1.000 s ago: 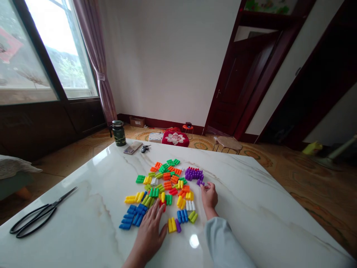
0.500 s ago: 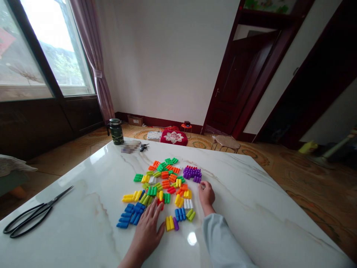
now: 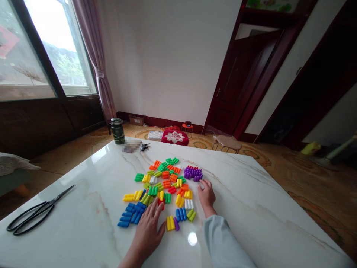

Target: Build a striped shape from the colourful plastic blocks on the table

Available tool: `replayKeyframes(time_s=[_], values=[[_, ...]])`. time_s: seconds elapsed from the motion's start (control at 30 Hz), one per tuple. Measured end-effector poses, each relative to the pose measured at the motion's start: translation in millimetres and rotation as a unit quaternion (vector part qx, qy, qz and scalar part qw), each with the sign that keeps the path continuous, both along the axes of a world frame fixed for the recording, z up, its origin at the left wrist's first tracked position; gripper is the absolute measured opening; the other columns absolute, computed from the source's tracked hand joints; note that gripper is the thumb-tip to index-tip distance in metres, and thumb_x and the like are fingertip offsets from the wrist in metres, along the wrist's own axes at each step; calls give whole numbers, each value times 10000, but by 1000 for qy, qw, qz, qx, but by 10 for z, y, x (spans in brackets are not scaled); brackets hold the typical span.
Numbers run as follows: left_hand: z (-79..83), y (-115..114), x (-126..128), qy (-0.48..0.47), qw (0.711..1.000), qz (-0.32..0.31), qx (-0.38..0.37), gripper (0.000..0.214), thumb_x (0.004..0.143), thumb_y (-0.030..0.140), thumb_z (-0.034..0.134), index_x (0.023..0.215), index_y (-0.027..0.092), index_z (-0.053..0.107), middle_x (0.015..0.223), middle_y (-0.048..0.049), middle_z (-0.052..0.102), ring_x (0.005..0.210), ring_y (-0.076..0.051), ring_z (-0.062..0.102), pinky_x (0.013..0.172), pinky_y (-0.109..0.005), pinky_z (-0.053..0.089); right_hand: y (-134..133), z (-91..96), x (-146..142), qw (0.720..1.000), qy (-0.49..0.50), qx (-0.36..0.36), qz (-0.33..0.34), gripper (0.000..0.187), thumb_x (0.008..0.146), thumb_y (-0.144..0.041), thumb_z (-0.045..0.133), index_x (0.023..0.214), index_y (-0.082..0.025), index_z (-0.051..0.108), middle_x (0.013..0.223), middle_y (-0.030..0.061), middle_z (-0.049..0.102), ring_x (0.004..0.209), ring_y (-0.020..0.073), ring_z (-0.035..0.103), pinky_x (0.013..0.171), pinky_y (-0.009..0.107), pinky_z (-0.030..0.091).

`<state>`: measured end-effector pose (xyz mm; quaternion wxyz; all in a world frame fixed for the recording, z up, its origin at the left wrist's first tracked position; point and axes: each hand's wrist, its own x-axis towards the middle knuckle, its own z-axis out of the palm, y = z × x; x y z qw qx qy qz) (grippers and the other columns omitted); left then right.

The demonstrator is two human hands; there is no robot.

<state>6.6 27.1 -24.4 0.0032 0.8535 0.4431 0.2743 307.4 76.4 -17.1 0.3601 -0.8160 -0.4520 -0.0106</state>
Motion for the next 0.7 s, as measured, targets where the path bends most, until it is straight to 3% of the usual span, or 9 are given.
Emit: replayKeyframes(time_s=[0.7], values=[[-5, 2, -3, -10, 1000, -3, -12, 589, 861, 310, 522, 1432, 232, 402, 1533, -103, 334, 1353, -296, 402, 1049, -445, 431, 2, 8, -42, 988, -77, -44, 124, 355, 840, -312, 531, 1172, -320, 657, 1158, 24, 626, 927, 174, 618, 706, 266, 475]])
